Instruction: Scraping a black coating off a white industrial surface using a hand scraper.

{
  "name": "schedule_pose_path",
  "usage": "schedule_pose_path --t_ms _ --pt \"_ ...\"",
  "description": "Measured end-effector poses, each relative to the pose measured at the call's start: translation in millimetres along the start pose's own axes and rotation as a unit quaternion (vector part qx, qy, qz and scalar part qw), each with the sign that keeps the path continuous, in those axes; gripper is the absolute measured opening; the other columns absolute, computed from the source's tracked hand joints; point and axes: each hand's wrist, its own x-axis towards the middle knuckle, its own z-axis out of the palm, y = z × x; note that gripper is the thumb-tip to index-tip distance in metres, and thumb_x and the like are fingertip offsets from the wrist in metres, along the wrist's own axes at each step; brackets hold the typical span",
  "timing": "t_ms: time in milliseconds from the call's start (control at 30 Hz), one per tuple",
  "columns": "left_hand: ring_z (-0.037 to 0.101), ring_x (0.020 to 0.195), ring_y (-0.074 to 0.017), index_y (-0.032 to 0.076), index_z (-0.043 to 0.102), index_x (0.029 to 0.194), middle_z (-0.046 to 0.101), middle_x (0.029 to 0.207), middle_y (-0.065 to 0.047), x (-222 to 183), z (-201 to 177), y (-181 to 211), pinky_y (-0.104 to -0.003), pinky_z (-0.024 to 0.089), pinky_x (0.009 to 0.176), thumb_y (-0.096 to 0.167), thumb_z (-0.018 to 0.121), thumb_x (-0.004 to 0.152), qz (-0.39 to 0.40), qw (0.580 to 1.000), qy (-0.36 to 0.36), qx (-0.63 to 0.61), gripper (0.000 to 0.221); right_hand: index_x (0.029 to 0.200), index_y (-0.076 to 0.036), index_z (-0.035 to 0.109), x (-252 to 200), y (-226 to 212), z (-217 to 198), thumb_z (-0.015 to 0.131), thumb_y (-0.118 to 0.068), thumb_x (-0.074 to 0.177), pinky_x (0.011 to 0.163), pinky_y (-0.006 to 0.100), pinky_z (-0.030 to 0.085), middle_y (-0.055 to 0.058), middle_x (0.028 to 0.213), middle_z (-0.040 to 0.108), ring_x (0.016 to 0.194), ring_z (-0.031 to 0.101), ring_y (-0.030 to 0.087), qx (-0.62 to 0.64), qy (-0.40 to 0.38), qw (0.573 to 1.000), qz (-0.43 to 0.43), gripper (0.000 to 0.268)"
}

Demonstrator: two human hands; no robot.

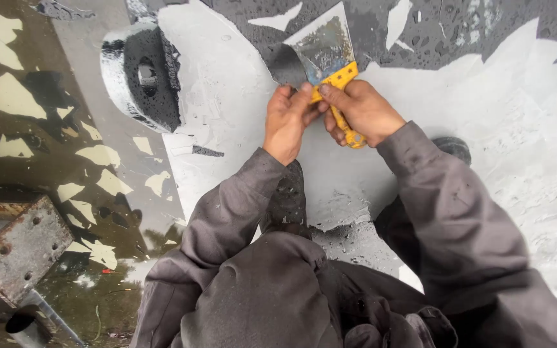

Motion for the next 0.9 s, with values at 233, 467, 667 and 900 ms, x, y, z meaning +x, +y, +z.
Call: schedule_pose_path --t_ms 233,467,667,900 --pt "0.068 0.077 -0.0134 0.004 0.065 0.098 0.068 0.089 -0.007 23 -40 27 -0.029 0.059 0.068 0.025 0.067 0.103 0.02 0.993 0.078 0.085 0.022 0.109 0.002 0.059 0 29 11 0.057 -0.027 0.106 0.05 0.035 0.053 0.009 0.075 0.065 0.057 0.063 0.02 -0.006 -0.035 0.999 0.009 0.029" --pt "0.064 0.059 -0.0091 0.006 0.065 0.085 0.071 0.074 -0.004 17 -31 49 -0.025 0.052 0.054 0.022 0.064 0.1 0.04 0.974 0.073 0.212 0.021 0.12 -0.003 0.055 -22 29 34 0.047 -0.03 0.106 0.045 0.032 0.049 0.009 0.073 0.064 0.053 0.059 0.016 0.058 0.015 0.998 -0.036 0.031" --pt "0.058 0.058 -0.0072 0.003 0.061 0.077 0.06 0.07 0.0 21 -27 52 -0.025 0.046 0.05 0.012 0.065 0.098 0.088 0.975 0.072 0.189 0.023 0.113 0.0 0.055 -10 11 47 0.047 -0.026 0.108 0.034 0.03 0.036 0.008 0.063 0.056 0.041 0.045 0.013 -0.014 0.039 0.998 -0.056 0.027" --pt "0.056 0.058 -0.0078 0.004 0.061 0.077 0.059 0.068 -0.001 -1 -21 71 -0.025 0.045 0.05 0.012 0.065 0.098 0.057 0.987 0.074 0.132 0.022 0.107 -0.001 0.054 36 -41 61 0.048 -0.024 0.107 0.032 0.03 0.033 0.008 0.064 0.057 0.038 0.045 0.013 -0.044 0.042 0.996 -0.058 0.024"
